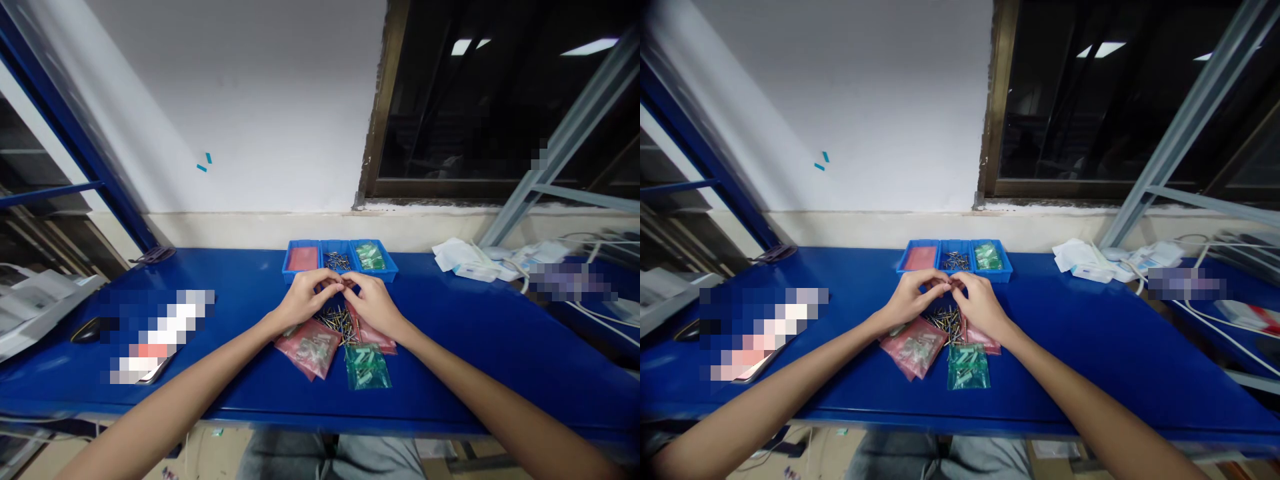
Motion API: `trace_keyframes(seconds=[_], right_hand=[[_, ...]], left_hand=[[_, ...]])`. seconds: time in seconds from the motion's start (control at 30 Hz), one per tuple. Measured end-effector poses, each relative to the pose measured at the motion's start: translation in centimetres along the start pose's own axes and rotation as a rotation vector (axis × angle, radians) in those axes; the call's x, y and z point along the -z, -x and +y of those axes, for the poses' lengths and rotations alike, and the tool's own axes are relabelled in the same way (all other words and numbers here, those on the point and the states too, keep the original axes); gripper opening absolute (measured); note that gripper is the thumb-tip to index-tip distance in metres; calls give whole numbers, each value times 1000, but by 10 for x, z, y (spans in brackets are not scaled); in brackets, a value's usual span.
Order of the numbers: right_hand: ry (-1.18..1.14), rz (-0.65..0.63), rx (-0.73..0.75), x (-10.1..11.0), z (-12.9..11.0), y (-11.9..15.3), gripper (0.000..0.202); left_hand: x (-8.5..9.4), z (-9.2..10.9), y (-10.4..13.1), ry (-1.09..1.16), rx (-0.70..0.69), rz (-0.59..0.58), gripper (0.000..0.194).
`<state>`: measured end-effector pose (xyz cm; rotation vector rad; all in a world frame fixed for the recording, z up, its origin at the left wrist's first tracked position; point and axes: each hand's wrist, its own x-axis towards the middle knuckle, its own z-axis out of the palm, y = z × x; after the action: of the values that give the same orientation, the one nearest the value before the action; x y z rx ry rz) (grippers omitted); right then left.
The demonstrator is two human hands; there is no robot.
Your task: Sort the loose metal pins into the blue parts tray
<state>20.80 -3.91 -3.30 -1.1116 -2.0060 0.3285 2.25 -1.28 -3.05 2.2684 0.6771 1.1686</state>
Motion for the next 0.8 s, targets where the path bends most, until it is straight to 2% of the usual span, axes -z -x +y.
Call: trace_keyframes(seconds=[0.37, 0.6, 0.8], right_hand=[[-121, -48, -45, -5, -2, 4, 14], [7, -8, 13, -4, 2, 4, 12], [136, 32, 73, 1, 1, 5, 14]], left_hand=[[0, -4, 0, -17, 14, 19, 17], [5, -14, 4, -382, -178, -4, 24], [9, -17, 4, -526, -169, -23, 21]])
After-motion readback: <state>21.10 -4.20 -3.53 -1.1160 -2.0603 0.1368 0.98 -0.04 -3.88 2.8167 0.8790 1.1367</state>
